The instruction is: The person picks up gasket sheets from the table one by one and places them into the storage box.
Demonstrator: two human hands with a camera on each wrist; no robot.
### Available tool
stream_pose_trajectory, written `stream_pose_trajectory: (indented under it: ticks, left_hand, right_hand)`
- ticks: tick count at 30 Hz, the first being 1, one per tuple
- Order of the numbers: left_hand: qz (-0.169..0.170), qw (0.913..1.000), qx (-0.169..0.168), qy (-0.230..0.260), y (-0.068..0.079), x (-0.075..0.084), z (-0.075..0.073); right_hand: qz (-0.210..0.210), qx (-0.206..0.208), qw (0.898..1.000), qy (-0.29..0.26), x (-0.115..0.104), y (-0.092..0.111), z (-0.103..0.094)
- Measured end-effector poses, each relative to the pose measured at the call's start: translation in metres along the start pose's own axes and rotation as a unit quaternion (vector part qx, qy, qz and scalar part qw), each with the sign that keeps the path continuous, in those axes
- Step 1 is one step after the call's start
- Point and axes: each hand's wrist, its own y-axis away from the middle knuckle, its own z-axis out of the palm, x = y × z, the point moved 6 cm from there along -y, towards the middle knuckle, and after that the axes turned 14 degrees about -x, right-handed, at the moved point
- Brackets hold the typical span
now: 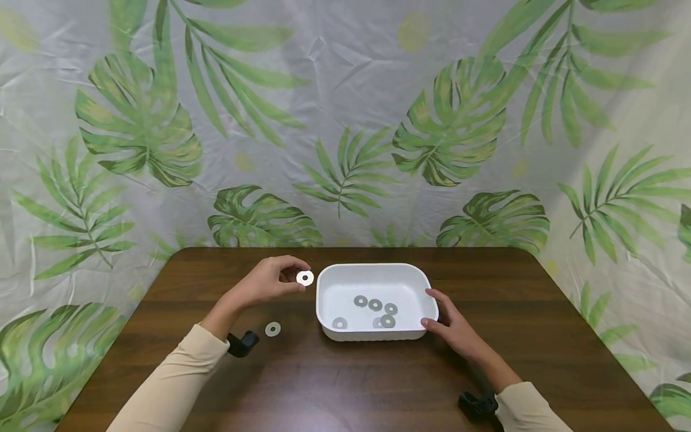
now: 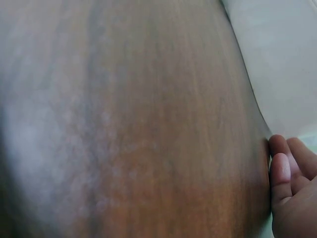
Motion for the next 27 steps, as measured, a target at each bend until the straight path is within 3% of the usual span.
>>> stream_pose_trajectory:
  ticks: [11,18,27]
  left_hand:
    - [0.011,0.9999,0.000,-0.002,-0.007,0.017,-0.001]
    - [0.017,0.9999,-0.002,0.001,-0.020,0.024,0.001]
    - [0.044,0.9990,-0.011,-0.004,-0.039,0.039,0.017]
  right_hand:
    - [0.011,0.003,1.000,0.008,0.001,0.000,0.000]
    - [0.007,0.002,1.000,0.003,0.001,0.001,0.001]
    - [0.018,0.007,1.000,0.005,0.000,0.002,0.000]
